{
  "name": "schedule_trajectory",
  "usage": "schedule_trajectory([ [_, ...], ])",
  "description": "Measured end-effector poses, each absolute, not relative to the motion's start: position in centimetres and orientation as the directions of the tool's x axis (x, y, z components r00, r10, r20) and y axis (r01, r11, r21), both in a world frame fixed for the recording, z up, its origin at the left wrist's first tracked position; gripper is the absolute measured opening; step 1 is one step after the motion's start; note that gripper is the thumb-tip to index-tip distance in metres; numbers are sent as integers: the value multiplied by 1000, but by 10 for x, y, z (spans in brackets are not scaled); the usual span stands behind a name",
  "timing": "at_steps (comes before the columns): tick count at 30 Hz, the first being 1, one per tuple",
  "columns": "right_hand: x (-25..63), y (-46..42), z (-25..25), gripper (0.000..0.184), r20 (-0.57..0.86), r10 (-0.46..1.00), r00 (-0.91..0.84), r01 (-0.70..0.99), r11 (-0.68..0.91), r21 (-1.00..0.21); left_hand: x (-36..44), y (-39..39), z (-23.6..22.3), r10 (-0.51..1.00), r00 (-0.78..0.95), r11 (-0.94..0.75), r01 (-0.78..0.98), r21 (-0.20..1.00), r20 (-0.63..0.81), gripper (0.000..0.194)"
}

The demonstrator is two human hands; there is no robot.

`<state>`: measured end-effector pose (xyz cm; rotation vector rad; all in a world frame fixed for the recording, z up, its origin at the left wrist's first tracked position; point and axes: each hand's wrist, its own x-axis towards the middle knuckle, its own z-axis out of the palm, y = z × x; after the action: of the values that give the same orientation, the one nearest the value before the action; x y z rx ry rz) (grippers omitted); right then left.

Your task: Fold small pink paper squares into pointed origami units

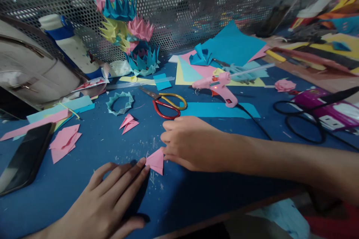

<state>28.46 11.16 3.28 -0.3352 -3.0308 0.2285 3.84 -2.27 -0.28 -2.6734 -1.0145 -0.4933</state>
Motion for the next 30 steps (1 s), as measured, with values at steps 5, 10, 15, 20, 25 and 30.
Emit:
schedule_trajectory([
  [5,279,114,19,18,114,397,-911,311,840,-445,39,-24,-11,640,671,-714,700,-34,373,58],
  [10,273,107,14,18,71,439,-895,340,779,-527,39,-23,-8,662,659,-705,709,0,356,54],
  [15,271,101,9,15,175,411,-895,277,818,-504,38,-23,-7,683,633,-686,727,23,363,56],
  [20,274,101,3,23,321,185,-929,139,977,-163,35,-22,-9,661,661,-706,708,-3,356,55],
  [25,276,110,14,23,221,19,-975,11,999,-37,32,-20,-9,609,719,-755,655,-34,334,55],
  [30,280,119,29,22,164,-22,-986,-39,994,-105,30,-16,-2,573,741,-779,625,-49,350,57],
])
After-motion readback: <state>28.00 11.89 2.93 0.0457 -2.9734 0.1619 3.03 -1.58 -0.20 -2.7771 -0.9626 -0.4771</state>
